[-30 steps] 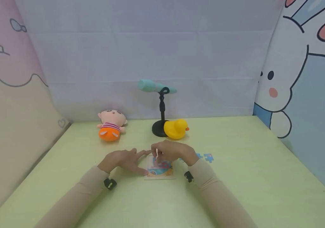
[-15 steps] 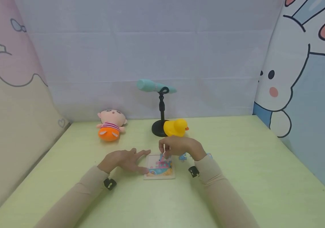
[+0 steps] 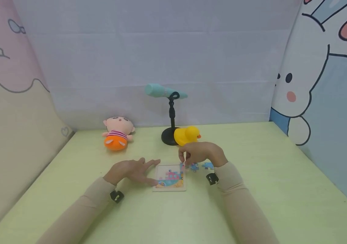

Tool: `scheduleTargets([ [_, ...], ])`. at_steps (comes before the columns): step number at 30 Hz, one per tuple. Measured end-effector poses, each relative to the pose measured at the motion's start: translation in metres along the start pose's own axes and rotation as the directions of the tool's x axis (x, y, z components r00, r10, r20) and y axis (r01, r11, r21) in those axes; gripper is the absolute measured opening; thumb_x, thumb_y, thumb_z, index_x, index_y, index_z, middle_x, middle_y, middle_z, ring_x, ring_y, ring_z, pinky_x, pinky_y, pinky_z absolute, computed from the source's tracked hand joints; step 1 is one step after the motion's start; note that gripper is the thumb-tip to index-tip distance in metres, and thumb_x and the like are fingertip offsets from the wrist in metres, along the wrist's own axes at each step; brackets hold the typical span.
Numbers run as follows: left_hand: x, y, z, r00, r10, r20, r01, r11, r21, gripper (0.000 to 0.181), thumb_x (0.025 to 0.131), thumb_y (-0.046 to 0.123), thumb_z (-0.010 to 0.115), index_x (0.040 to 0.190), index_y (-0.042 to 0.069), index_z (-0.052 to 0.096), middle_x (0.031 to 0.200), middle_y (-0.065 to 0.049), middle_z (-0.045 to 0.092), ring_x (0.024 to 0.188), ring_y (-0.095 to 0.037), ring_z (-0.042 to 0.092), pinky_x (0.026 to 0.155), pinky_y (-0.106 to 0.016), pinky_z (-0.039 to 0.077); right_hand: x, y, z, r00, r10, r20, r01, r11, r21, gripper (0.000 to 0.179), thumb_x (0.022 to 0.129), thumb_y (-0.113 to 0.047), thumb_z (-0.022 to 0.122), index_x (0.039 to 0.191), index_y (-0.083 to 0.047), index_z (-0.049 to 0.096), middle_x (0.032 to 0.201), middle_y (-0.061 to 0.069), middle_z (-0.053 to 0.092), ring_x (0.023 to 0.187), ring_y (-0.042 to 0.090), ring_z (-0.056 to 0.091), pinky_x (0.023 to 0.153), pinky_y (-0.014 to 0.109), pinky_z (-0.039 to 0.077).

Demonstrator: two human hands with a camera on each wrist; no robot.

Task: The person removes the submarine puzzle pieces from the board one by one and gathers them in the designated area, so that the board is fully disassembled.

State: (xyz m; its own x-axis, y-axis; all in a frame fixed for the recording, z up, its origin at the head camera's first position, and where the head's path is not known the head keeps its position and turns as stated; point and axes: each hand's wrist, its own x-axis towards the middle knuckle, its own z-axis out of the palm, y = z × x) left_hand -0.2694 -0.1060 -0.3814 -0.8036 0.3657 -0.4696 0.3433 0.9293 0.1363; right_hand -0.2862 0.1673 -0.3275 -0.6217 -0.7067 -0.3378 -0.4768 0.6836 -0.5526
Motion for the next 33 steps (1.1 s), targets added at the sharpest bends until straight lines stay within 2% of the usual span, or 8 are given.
scheduleTargets([
  [2,0.001,-0.001,0.001,1.0,0.003,-0.001,-0.003,1.0,-0.003,0.092,0.082,0.077,0.058,0.159,0.04,0.021,0.153,-0.02,0.036,0.124,-0.043,0.051,0.098,-0.06,0.043,-0.001,0.003,0.0,1.0,0.013,0.018,-0.013,1.0,0.011,0.01,0.096,-0.001,0.063,0.095,-0.009,0.057,0.076,0.003,0.056,0.064,0.025,0.052,0.064,0.027,0.043],
  [7,0.0,-0.001,0.002,1.0,0.012,-0.004,-0.012,1.0,-0.001,0.092,0.082,0.078,0.057,0.158,0.041,0.022,0.152,-0.02,0.037,0.122,-0.042,0.052,0.096,-0.058,0.044,-0.004,0.011,0.002,0.997,0.052,0.06,-0.054,0.998,0.033,0.008,0.097,-0.002,0.062,0.096,-0.008,0.057,0.075,0.007,0.059,0.057,0.019,0.046,0.059,0.024,0.04],
  [14,-0.001,-0.001,0.001,1.0,0.016,-0.013,-0.016,1.0,0.014,0.092,0.082,0.077,0.058,0.158,0.04,0.022,0.151,-0.02,0.038,0.12,-0.043,0.053,0.095,-0.058,0.045,-0.005,0.017,0.003,0.989,0.11,0.1,-0.116,0.992,0.058,0.009,0.097,-0.002,0.063,0.094,-0.009,0.058,0.074,0.0,0.053,0.056,0.011,0.04,0.059,0.023,0.036],
  [21,0.0,-0.001,0.0,1.0,0.013,-0.008,-0.013,1.0,0.002,0.092,0.083,0.076,0.058,0.159,0.04,0.021,0.153,-0.021,0.036,0.124,-0.044,0.051,0.095,-0.06,0.044,-0.004,0.022,0.003,0.977,0.148,0.15,-0.151,0.988,0.009,0.008,0.095,-0.005,0.066,0.094,-0.011,0.06,0.079,-0.003,0.056,0.062,0.011,0.045,0.061,0.022,0.037],
  [26,-0.002,0.0,-0.001,1.0,0.007,-0.005,-0.007,1.0,0.002,0.091,0.083,0.076,0.058,0.159,0.04,0.022,0.152,-0.021,0.037,0.121,-0.043,0.052,0.094,-0.06,0.045,-0.003,0.024,0.004,0.965,0.181,0.189,-0.187,0.982,0.016,0.008,0.095,-0.006,0.067,0.094,-0.013,0.062,0.081,-0.003,0.057,0.062,0.011,0.045,0.06,0.021,0.038],
  [33,0.0,-0.001,0.0,1.0,0.011,-0.001,-0.011,1.0,-0.01,0.091,0.083,0.075,0.059,0.159,0.041,0.021,0.154,-0.021,0.035,0.125,-0.044,0.05,0.096,-0.061,0.043,-0.002,0.024,0.004,0.957,0.213,0.197,-0.218,0.976,0.005,0.007,0.093,-0.006,0.069,0.092,-0.012,0.065,0.079,-0.005,0.056,0.064,0.009,0.044,0.06,0.021,0.036],
])
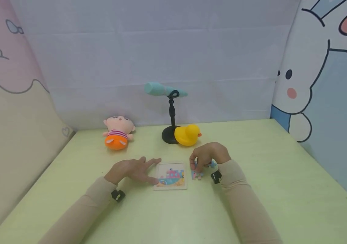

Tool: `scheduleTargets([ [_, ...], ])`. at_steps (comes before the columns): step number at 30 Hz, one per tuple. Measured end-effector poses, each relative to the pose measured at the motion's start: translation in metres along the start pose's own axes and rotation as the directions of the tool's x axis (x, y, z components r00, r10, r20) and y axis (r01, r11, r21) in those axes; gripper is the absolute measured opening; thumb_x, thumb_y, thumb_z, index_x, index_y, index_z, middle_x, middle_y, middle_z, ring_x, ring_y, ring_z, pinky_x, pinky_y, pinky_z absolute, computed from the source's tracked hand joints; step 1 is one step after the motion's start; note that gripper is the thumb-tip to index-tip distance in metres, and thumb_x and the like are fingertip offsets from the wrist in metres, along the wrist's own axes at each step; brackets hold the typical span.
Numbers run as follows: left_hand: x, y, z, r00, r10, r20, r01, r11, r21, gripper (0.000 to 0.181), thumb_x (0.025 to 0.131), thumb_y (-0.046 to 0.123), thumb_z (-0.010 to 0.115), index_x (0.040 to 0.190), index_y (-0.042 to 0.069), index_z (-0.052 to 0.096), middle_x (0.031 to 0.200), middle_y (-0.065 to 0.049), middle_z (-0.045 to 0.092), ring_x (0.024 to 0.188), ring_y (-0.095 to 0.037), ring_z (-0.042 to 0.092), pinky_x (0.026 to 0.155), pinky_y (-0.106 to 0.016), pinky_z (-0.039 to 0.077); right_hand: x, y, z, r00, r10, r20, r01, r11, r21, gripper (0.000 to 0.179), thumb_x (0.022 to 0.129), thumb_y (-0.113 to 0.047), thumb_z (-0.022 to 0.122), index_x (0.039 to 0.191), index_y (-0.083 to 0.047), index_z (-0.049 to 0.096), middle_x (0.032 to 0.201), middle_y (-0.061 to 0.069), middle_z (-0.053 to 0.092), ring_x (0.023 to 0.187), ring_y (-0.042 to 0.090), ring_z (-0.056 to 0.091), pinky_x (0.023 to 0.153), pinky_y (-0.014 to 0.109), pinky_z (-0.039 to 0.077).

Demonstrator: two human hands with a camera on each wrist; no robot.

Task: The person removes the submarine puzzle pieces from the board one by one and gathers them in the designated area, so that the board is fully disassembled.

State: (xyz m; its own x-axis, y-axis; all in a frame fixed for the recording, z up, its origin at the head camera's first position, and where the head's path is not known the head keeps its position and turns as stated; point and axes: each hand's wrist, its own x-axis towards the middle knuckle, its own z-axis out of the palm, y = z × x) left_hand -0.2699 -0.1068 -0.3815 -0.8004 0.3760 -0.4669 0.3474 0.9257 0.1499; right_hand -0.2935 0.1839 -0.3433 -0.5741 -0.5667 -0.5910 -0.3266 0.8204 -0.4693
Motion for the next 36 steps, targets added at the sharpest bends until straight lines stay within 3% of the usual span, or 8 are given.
scheduleTargets([
  [28,-0.0012,0.0005,0.0009,1.0,-0.017,-0.012,0.017,1.0,0.004,0.093,0.081,0.076,0.06,0.158,0.041,0.022,0.153,-0.019,0.036,0.124,-0.044,0.051,0.095,-0.062,0.045,0.0048,-0.0002,0.0016,0.999,0.039,-0.017,-0.04,0.999,-0.027,0.009,0.089,-0.004,0.07,0.084,-0.011,0.066,0.075,-0.006,0.055,0.064,0.008,0.043,0.06,0.02,0.034],
  [36,-0.0008,0.0014,0.0017,1.0,-0.023,-0.017,0.023,1.0,0.011,0.093,0.081,0.078,0.059,0.158,0.041,0.022,0.152,-0.019,0.037,0.123,-0.043,0.051,0.093,-0.062,0.046,0.0043,-0.0018,0.0025,0.996,-0.002,-0.086,0.0,1.0,-0.016,0.008,0.09,-0.005,0.069,0.087,-0.011,0.064,0.077,-0.004,0.054,0.065,0.01,0.045,0.061,0.023,0.036],
])
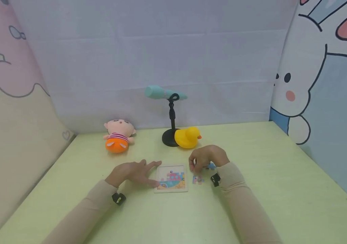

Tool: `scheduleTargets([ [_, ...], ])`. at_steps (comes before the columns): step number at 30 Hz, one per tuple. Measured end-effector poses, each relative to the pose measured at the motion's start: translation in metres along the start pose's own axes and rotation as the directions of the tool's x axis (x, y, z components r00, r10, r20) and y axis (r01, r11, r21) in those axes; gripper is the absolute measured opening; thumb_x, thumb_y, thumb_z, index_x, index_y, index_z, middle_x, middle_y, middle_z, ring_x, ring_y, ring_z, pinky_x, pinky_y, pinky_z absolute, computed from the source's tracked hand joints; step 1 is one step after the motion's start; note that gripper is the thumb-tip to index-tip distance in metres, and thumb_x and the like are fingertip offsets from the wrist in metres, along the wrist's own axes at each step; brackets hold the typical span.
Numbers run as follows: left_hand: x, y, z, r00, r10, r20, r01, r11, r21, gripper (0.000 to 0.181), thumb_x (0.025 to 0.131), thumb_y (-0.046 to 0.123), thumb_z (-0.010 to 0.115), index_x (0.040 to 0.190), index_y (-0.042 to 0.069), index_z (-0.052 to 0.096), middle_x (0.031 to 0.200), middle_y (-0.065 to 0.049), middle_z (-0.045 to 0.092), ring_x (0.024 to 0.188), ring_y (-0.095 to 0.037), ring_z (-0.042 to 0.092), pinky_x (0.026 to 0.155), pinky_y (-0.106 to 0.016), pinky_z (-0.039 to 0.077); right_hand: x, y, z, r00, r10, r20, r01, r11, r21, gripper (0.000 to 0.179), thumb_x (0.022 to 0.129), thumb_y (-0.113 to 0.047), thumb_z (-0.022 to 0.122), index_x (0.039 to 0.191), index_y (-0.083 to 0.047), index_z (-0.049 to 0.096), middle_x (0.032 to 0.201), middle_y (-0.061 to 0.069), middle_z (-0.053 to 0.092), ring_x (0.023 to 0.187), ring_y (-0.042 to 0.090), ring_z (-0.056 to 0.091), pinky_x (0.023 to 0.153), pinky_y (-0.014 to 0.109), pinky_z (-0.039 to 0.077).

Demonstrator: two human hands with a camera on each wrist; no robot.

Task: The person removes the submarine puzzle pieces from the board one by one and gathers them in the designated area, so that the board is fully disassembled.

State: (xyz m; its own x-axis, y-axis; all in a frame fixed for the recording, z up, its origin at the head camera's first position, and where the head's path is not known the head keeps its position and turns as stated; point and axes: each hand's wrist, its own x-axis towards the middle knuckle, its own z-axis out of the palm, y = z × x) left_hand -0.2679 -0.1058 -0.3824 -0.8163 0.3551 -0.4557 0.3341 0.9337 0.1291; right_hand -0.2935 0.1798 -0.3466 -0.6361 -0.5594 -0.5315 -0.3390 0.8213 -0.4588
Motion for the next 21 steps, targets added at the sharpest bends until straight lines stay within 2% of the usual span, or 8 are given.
scheduleTargets([
  [7,0.0,-0.001,0.0,1.0,0.003,-0.001,-0.003,1.0,0.003,0.093,0.081,0.077,0.059,0.158,0.041,0.022,0.154,-0.019,0.036,0.124,-0.043,0.051,0.094,-0.061,0.045,0.008,-0.007,0.004,0.995,-0.089,-0.044,0.087,0.995,-0.038,0.009,0.092,-0.005,0.068,0.089,-0.012,0.063,0.08,-0.004,0.056,0.068,0.01,0.046,0.064,0.023,0.038],
  [16,0.0,0.001,0.001,1.0,-0.002,-0.005,0.002,1.0,-0.007,0.093,0.081,0.078,0.059,0.158,0.041,0.022,0.152,-0.019,0.037,0.124,-0.043,0.051,0.095,-0.061,0.045,0.015,-0.02,0.008,0.988,-0.123,-0.09,0.113,0.987,-0.111,0.005,0.094,-0.01,0.068,0.097,-0.012,0.064,0.083,-0.003,0.057,0.074,0.011,0.049,0.07,0.026,0.042],
  [21,-0.001,0.001,0.001,1.0,0.0,-0.01,0.0,1.0,0.001,0.092,0.082,0.077,0.059,0.158,0.041,0.023,0.151,-0.019,0.039,0.122,-0.042,0.052,0.094,-0.061,0.045,0.018,-0.027,0.011,0.983,-0.15,-0.107,0.137,0.983,-0.119,0.008,0.093,-0.008,0.069,0.099,-0.011,0.065,0.084,-0.003,0.057,0.076,0.012,0.05,0.071,0.025,0.043],
])
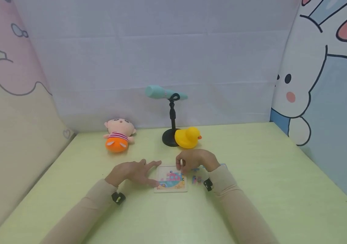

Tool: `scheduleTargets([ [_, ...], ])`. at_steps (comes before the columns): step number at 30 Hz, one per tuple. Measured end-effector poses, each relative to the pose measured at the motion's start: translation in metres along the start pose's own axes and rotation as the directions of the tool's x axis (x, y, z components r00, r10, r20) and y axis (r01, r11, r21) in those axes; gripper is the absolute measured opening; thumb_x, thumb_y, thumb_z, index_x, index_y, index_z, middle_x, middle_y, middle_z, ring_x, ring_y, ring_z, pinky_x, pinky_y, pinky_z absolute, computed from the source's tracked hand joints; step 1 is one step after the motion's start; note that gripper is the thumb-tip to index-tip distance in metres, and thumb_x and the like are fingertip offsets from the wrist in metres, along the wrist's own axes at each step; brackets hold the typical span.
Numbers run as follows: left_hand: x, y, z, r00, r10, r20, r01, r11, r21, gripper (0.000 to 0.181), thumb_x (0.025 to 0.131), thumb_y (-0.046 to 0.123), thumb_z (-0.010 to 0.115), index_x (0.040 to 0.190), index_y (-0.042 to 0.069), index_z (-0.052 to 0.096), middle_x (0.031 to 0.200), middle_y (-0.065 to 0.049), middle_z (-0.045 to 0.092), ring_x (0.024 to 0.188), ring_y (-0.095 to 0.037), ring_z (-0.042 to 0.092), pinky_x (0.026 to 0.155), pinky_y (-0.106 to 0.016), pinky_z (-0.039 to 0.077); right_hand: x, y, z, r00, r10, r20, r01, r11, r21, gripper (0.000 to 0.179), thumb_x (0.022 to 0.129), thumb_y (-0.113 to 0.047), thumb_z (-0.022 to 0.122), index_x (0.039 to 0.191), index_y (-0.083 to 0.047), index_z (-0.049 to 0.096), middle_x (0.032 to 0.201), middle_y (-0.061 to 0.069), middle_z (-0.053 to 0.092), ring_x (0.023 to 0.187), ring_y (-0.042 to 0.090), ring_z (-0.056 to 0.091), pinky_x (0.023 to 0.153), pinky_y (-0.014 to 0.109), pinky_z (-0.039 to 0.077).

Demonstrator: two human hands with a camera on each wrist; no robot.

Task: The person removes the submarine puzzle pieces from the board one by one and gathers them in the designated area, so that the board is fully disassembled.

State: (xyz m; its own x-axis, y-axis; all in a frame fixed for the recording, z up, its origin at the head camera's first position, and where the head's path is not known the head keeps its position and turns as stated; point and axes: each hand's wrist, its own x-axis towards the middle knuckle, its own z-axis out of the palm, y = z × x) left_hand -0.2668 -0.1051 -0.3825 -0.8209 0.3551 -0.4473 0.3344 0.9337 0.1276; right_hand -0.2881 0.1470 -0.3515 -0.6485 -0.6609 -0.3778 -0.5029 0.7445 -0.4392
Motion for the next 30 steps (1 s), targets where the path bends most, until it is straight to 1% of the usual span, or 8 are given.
scheduleTargets([
  [4,-0.001,0.0,-0.001,1.0,-0.003,-0.001,0.003,1.0,0.0,0.092,0.082,0.077,0.059,0.158,0.041,0.023,0.151,-0.019,0.039,0.121,-0.042,0.053,0.093,-0.06,0.046,0.003,-0.005,0.002,1.0,0.009,-0.011,-0.01,1.0,-0.006,0.013,0.091,-0.01,0.071,0.101,-0.014,0.064,0.085,-0.002,0.058,0.077,0.013,0.051,0.071,0.027,0.044],
  [7,0.0,0.0,-0.002,1.0,0.001,0.001,-0.001,1.0,0.0,0.091,0.082,0.077,0.058,0.158,0.042,0.022,0.151,-0.018,0.039,0.121,-0.042,0.052,0.094,-0.06,0.046,0.005,-0.008,0.004,0.999,0.038,-0.015,-0.038,0.999,-0.006,0.016,0.091,-0.012,0.073,0.103,-0.018,0.063,0.086,-0.002,0.058,0.077,0.015,0.052,0.071,0.028,0.045],
  [11,0.0,0.001,-0.001,1.0,0.0,0.005,0.0,1.0,0.003,0.091,0.082,0.077,0.057,0.158,0.042,0.021,0.151,-0.018,0.038,0.122,-0.042,0.052,0.095,-0.06,0.046,0.007,-0.01,0.007,0.998,0.056,-0.019,-0.056,0.998,0.002,0.02,0.09,-0.015,0.075,0.104,-0.019,0.062,0.087,-0.002,0.06,0.077,0.015,0.053,0.07,0.028,0.046],
  [15,0.0,0.002,-0.001,1.0,-0.007,0.007,0.007,1.0,0.014,0.092,0.082,0.077,0.058,0.158,0.041,0.021,0.151,-0.018,0.039,0.12,-0.041,0.053,0.096,-0.059,0.045,0.008,-0.014,0.01,0.999,0.043,-0.021,-0.043,0.999,0.001,0.021,0.09,-0.016,0.075,0.105,-0.019,0.06,0.086,-0.002,0.06,0.073,0.014,0.054,0.066,0.028,0.046],
  [18,0.0,0.002,-0.001,1.0,-0.011,0.008,0.011,1.0,0.025,0.091,0.083,0.077,0.058,0.158,0.041,0.021,0.15,-0.018,0.039,0.119,-0.04,0.054,0.096,-0.059,0.045,0.009,-0.017,0.011,0.999,0.035,-0.02,-0.035,0.999,-0.002,0.022,0.09,-0.016,0.075,0.106,-0.019,0.059,0.084,-0.002,0.061,0.072,0.015,0.054,0.066,0.029,0.046],
  [24,0.002,0.001,-0.001,1.0,0.0,0.007,0.0,1.0,0.024,0.091,0.083,0.076,0.058,0.159,0.04,0.021,0.15,-0.019,0.039,0.118,-0.04,0.054,0.096,-0.059,0.045,0.012,-0.021,0.013,0.998,0.061,-0.015,-0.061,0.998,-0.018,0.024,0.09,-0.016,0.075,0.107,-0.02,0.058,0.083,-0.002,0.061,0.071,0.014,0.054,0.066,0.029,0.045],
  [30,0.001,0.0,0.0,1.0,0.0,0.004,0.0,1.0,0.021,0.091,0.083,0.076,0.058,0.158,0.04,0.022,0.149,-0.018,0.04,0.117,-0.039,0.055,0.093,-0.058,0.047,0.012,-0.025,0.016,0.999,0.04,-0.023,-0.041,0.999,-0.013,0.026,0.088,-0.011,0.076,0.105,-0.016,0.057,0.08,0.0,0.058,0.069,0.014,0.051,0.064,0.026,0.043],
])
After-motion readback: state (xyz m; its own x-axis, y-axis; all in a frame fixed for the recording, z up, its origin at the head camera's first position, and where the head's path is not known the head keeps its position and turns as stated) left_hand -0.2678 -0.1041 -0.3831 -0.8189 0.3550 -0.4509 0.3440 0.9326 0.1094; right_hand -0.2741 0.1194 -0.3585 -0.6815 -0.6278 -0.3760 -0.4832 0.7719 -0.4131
